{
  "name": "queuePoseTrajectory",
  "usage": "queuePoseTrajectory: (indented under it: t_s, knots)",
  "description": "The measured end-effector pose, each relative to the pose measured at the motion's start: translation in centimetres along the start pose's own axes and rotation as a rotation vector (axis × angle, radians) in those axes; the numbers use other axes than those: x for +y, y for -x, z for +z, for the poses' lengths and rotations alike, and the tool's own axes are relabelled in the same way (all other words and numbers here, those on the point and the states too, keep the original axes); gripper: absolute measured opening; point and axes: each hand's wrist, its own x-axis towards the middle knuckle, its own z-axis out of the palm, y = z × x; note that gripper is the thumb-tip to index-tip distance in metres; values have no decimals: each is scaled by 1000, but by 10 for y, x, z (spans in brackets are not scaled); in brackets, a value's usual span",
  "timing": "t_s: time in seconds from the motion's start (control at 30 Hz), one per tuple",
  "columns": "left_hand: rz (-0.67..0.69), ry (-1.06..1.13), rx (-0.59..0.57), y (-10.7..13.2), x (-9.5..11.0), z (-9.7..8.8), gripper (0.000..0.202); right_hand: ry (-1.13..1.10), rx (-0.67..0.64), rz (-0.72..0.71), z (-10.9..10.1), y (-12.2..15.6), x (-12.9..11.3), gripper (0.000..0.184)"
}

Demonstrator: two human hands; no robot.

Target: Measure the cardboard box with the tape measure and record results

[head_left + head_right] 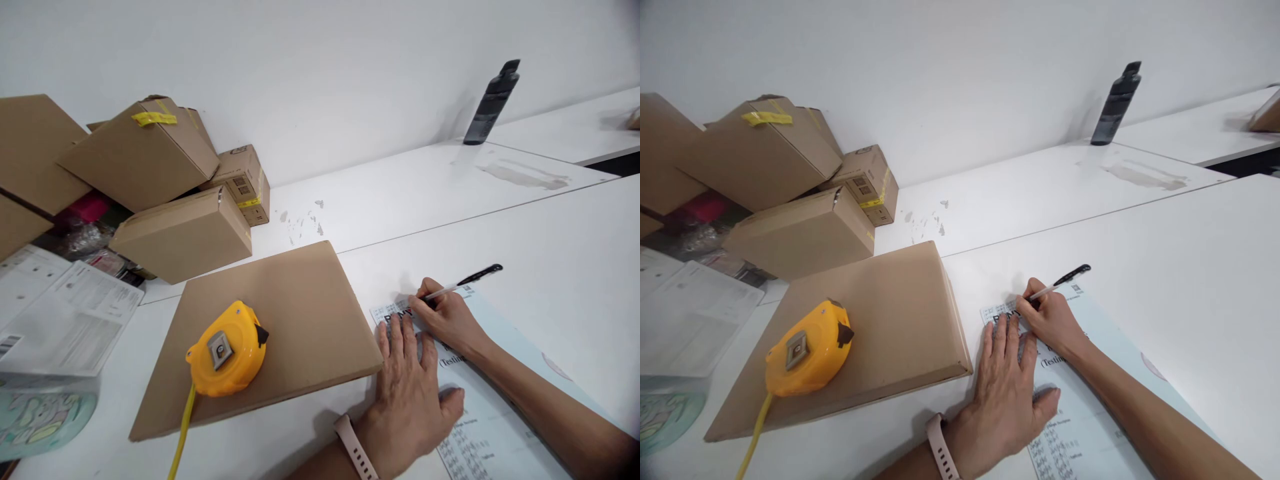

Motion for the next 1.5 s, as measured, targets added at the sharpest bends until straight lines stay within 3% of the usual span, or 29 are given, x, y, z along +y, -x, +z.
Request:
queuePoseTrajectory:
  t_s: [0.8,0.93,1.07,1.17,1.27,1.37,1.43,1.5]
  knots:
    - [7,13,-15,1,0,-1,73,18,15,-32,-2,-2,-4,25]
    - [-3,17,-26,0,0,-2,73,-19,65,-28,-3,-3,-2,27]
    - [-3,25,-52,-1,0,-7,72,16,81,-170,-13,-10,12,16]
    - [1,9,-55,0,-2,-8,72,122,12,-377,-21,-16,24,27]
    - [12,-8,39,-1,-3,-2,70,171,-38,-466,-22,-21,32,43]
    - [80,8,239,-2,1,0,40,190,-1,-429,-18,-22,33,52]
    - [158,23,333,1,7,-13,21,186,65,-377,-16,-23,34,58]
    - [204,62,446,12,11,-43,15,163,127,-332,-16,-24,35,60]
